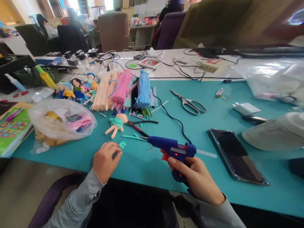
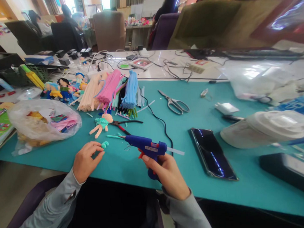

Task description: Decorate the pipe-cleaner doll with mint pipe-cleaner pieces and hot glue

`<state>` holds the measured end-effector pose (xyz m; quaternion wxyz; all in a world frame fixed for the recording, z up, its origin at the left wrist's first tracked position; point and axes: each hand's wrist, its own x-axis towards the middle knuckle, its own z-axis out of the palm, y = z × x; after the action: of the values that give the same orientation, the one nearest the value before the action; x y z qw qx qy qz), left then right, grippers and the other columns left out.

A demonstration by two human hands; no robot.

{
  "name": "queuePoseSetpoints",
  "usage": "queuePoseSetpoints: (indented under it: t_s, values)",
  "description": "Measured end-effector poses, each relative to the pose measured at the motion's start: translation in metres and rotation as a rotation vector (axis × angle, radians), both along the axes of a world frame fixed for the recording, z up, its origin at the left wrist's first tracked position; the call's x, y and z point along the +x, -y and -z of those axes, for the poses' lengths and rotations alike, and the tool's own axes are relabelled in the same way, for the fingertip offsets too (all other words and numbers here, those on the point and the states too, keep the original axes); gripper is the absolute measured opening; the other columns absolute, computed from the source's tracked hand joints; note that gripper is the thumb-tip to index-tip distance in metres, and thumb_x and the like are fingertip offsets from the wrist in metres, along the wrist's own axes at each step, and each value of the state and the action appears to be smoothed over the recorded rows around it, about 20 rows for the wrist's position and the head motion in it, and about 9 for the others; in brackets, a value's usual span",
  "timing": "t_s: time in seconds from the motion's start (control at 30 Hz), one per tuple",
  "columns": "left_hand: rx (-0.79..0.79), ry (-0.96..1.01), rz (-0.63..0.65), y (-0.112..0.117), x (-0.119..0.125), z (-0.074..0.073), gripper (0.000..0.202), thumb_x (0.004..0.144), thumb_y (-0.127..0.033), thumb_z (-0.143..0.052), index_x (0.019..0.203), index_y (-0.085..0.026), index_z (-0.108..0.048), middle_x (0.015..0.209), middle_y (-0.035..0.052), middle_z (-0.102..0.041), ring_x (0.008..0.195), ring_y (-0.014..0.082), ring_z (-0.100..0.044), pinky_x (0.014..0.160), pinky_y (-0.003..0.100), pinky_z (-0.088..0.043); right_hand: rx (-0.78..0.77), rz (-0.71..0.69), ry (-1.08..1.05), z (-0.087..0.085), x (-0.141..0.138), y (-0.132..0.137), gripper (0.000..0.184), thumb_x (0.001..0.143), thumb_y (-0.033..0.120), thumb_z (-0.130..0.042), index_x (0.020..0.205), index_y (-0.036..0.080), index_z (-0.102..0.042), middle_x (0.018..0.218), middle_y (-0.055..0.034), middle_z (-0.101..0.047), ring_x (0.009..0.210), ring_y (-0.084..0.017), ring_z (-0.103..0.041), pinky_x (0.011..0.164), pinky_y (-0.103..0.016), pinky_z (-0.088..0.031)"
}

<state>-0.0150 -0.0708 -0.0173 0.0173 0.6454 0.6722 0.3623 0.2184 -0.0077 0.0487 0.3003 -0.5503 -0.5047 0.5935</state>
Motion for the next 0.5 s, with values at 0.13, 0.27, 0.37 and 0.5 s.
queuePoseSetpoints:
  t_s: [0.13,0.27,0.37,0.5]
  values:
    - [-0.026,-0.09,-0.033,-0.003,-0.004,-0.001,0.014,0.078,-0.011,-0.064,0.07,-0.021,-0.061,0.073,-0.0007,-0.069,0.072,0.0161,-0.061,0.064,0.027,-0.046,0.063,-0.05,0.05,-0.001,-0.008,0.005,0.049,0.061,0.057,-0.074,0.08,0.012,-0.072,0.053,0.0007,-0.048,0.045,-0.008,-0.036,0.039,-0.023,-0.027]
    - [-0.061,-0.114,-0.068,-0.006,-0.004,0.0,0.013,0.073,-0.01,-0.069,0.072,-0.021,-0.062,0.074,-0.0006,-0.067,0.074,0.016,-0.062,0.061,0.025,-0.045,0.112,-0.061,0.064,-0.001,-0.015,0.01,0.047,0.064,0.058,-0.072,0.079,0.013,-0.072,0.052,0.0025,-0.045,0.044,-0.008,-0.035,0.04,-0.023,-0.029]
    - [-0.063,-0.068,-0.069,-0.007,-0.009,-0.001,0.01,0.073,-0.013,-0.069,0.076,-0.021,-0.065,0.079,-0.0007,-0.066,0.07,0.0134,-0.063,0.059,0.023,-0.045,0.12,-0.084,0.075,0.0,-0.02,0.009,0.048,0.065,0.059,-0.07,0.079,0.013,-0.071,0.052,0.0021,-0.046,0.044,-0.008,-0.035,0.039,-0.023,-0.028]
    - [0.033,-0.131,-0.164,-0.009,-0.045,-0.017,0.006,0.08,-0.017,-0.062,0.077,-0.02,-0.066,0.08,0.0016,-0.064,0.071,0.0145,-0.062,0.064,0.025,-0.047,0.099,-0.156,0.068,-0.003,-0.031,0.004,0.051,0.06,0.061,-0.071,0.077,0.013,-0.069,0.057,-0.0006,-0.053,0.044,-0.008,-0.035,0.038,-0.023,-0.026]
